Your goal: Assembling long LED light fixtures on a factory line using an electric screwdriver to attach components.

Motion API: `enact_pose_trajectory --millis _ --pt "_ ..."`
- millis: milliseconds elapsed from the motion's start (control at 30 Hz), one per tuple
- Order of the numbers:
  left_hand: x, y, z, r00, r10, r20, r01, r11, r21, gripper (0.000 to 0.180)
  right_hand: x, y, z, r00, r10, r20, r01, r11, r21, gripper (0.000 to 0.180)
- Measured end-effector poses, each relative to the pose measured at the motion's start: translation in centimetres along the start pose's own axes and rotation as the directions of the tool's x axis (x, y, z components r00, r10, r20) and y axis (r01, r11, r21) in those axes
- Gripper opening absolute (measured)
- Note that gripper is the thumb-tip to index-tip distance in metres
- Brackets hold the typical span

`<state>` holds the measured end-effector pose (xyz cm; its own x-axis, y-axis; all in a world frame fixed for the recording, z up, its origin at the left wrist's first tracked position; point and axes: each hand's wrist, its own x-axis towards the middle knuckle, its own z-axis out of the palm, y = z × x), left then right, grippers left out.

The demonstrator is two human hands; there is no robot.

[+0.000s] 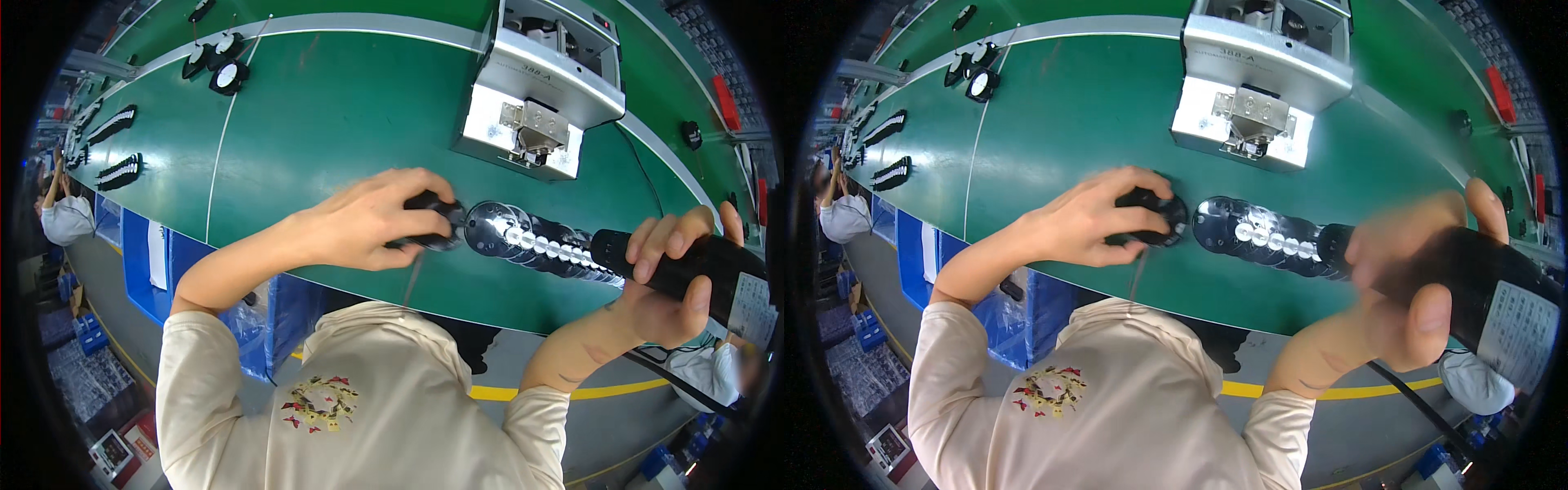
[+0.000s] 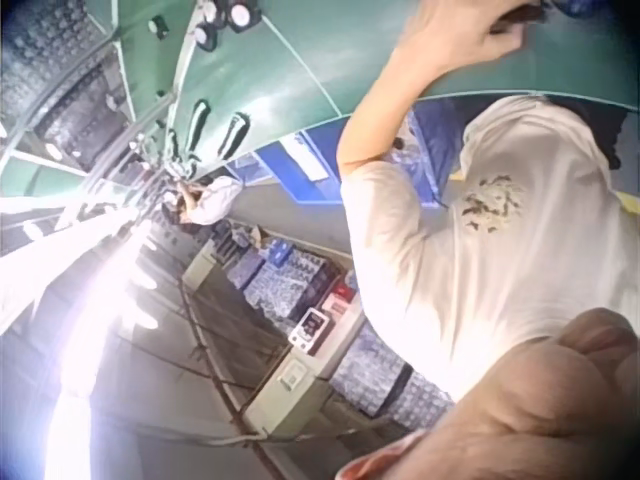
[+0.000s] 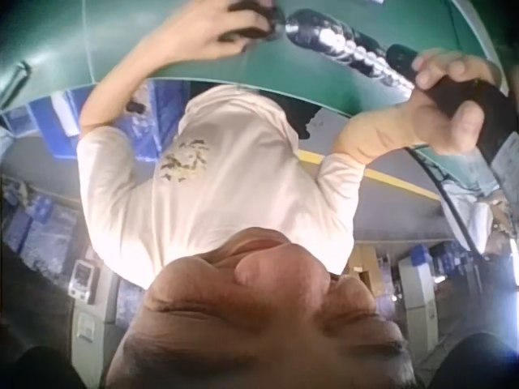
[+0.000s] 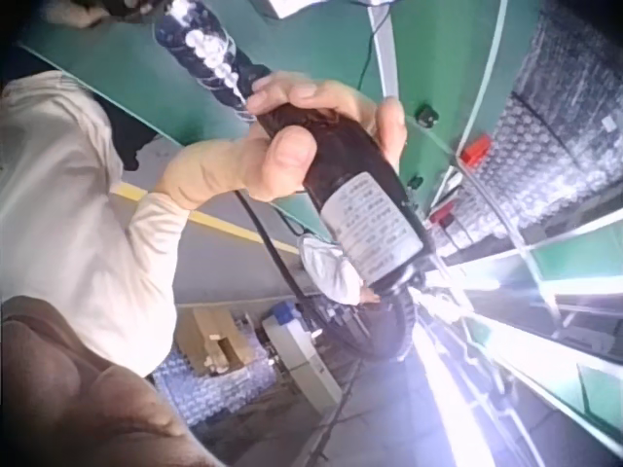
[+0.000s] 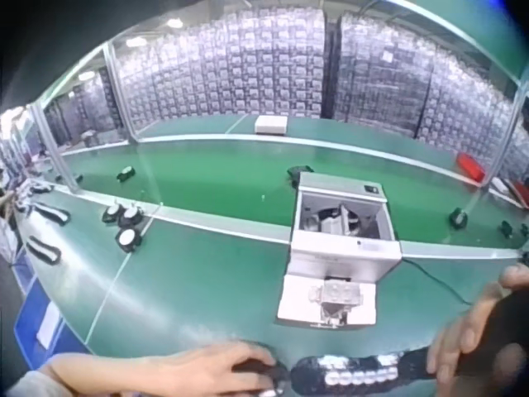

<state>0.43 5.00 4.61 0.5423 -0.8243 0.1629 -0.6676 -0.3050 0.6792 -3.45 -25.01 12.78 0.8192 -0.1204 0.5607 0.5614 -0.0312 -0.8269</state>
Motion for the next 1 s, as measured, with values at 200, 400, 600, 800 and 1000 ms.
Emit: enact_pose_trajectory --millis 200,400,600,800,1000 --pt "2.5 0.5 3.7 0.957 0.177 -0.232 -0.202 0.976 -0.088 0.029 -0.1 1.1 -1.7 0.951 -0.108 0.291 0.062 0.984 0.164 0.071" --pt "2.9 0.2 4.8 0.953 0.228 -0.198 -0.227 0.973 0.031 0.028 -0.5 0.7 -1.2 0.942 -0.091 0.323 0.033 0.983 0.18 0.072" --pt "3.6 1.1 4.4 0.959 0.237 -0.153 -0.219 0.968 0.126 0.029 -1.4 1.1 0.3 0.977 -0.158 0.145 0.113 0.954 0.278 0.077" --pt "3.8 1.6 4.0 0.978 0.171 -0.116 -0.163 0.984 0.077 0.033 -1.8 0.8 -0.5 0.973 -0.163 0.166 0.112 0.954 0.279 0.083" --pt "3.6 1.8 4.7 0.97 0.178 -0.163 -0.162 0.981 0.11 0.033 -1.9 -0.6 -1.1 0.962 -0.142 0.234 0.087 0.97 0.228 0.082"
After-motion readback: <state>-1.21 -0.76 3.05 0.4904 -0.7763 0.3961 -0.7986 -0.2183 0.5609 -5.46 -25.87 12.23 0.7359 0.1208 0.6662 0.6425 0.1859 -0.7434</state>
